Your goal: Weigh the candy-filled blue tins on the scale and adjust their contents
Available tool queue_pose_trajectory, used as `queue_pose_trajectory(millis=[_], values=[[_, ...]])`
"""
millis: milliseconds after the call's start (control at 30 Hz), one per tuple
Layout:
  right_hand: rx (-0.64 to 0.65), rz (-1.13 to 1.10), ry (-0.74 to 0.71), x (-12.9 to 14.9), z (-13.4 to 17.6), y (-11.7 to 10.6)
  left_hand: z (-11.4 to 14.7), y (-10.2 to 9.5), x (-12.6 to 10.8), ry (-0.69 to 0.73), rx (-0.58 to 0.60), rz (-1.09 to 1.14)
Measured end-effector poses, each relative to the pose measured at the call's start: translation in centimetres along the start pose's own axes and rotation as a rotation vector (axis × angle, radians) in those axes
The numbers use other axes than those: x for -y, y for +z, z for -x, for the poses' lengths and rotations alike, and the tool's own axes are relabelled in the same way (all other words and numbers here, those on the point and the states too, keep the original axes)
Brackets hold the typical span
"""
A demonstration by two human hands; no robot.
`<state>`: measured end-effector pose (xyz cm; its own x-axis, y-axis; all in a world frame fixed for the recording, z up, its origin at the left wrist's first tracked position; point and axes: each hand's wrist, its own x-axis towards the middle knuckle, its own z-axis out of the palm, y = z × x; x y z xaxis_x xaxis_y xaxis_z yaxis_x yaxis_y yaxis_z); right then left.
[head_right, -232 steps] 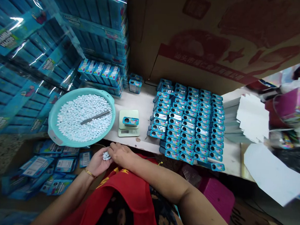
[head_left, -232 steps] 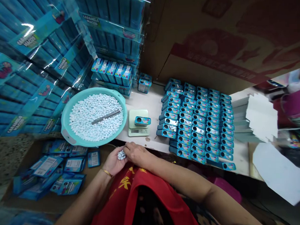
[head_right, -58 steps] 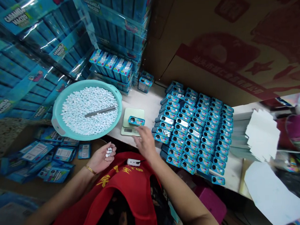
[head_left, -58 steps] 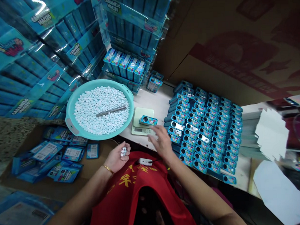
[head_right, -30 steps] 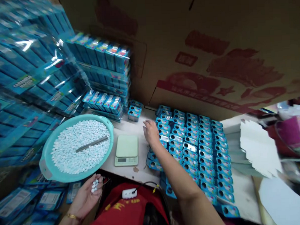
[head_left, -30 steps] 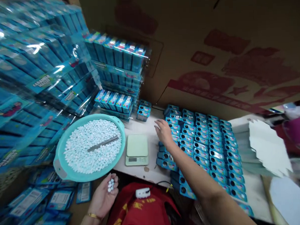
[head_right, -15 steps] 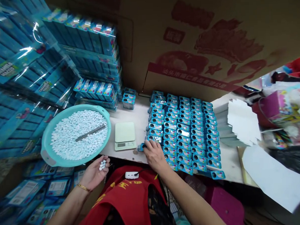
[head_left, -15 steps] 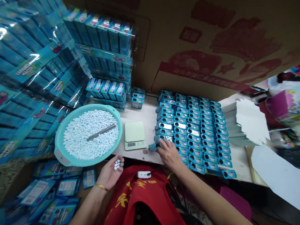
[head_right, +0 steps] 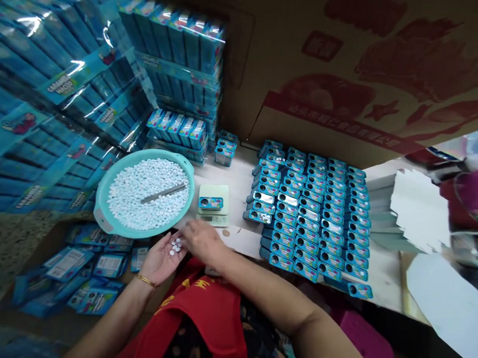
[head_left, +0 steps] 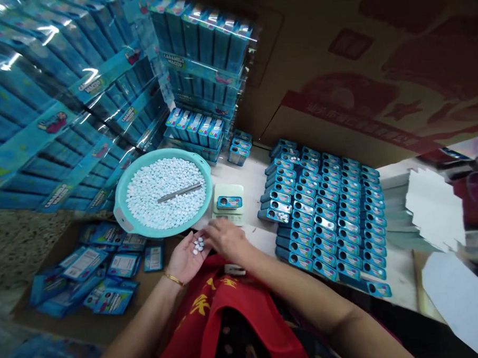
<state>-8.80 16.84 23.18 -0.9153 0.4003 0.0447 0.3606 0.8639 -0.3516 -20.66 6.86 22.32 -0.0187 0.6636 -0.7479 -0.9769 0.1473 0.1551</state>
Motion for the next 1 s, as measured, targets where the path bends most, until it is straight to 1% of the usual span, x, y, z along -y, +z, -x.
queue_pose_trajectory(millis=[100,167,267,333,433,500,567,700,800,867,933,1000], values=[[0.1,-0.044,-0.081,3.2,1.6,1.3,0.0,-0.7,0.7,-0.045,-0.016,0.005],[0.151,-0.04,-0.134,3.9,2.1,2.0,0.2,-1.1,1.2,-0.083,-0.046,-0.024],[0.191,-0.071,-0.208,3.4,2.3,2.4,0.5,-1.2,1.8,-0.133,-0.059,-0.036],[0.199,-0.131,-0.202,2.8,2.3,2.3,0.6,-1.1,2.1,-0.141,-0.052,-0.007],[0.216,-0.26,-0.108,2.1,2.3,1.9,0.8,-0.8,2.2,-0.126,-0.03,0.032],[0.226,-0.296,-0.039,1.9,2.3,1.8,0.9,-0.7,2.3,-0.128,-0.032,0.021],[0.227,-0.315,-0.012,1.7,2.3,1.8,0.8,-0.4,2.3,-0.126,-0.032,0.0],[0.152,-0.398,0.036,0.8,2.0,1.5,-0.1,0.4,2.2,-0.047,-0.014,-0.005],[0.095,-0.383,0.081,0.2,1.8,0.5,-1.1,1.2,2.0,-0.028,-0.04,-0.016],[0.093,-0.332,0.048,0.2,1.8,0.0,-1.6,1.6,2.0,-0.054,-0.027,-0.032],[0.107,-0.268,-0.027,0.6,1.9,-0.3,-1.8,1.8,2.1,-0.126,0.009,-0.036],[0.118,-0.212,-0.07,1.2,2.0,-0.1,-1.7,1.7,2.2,-0.193,0.03,-0.006]])
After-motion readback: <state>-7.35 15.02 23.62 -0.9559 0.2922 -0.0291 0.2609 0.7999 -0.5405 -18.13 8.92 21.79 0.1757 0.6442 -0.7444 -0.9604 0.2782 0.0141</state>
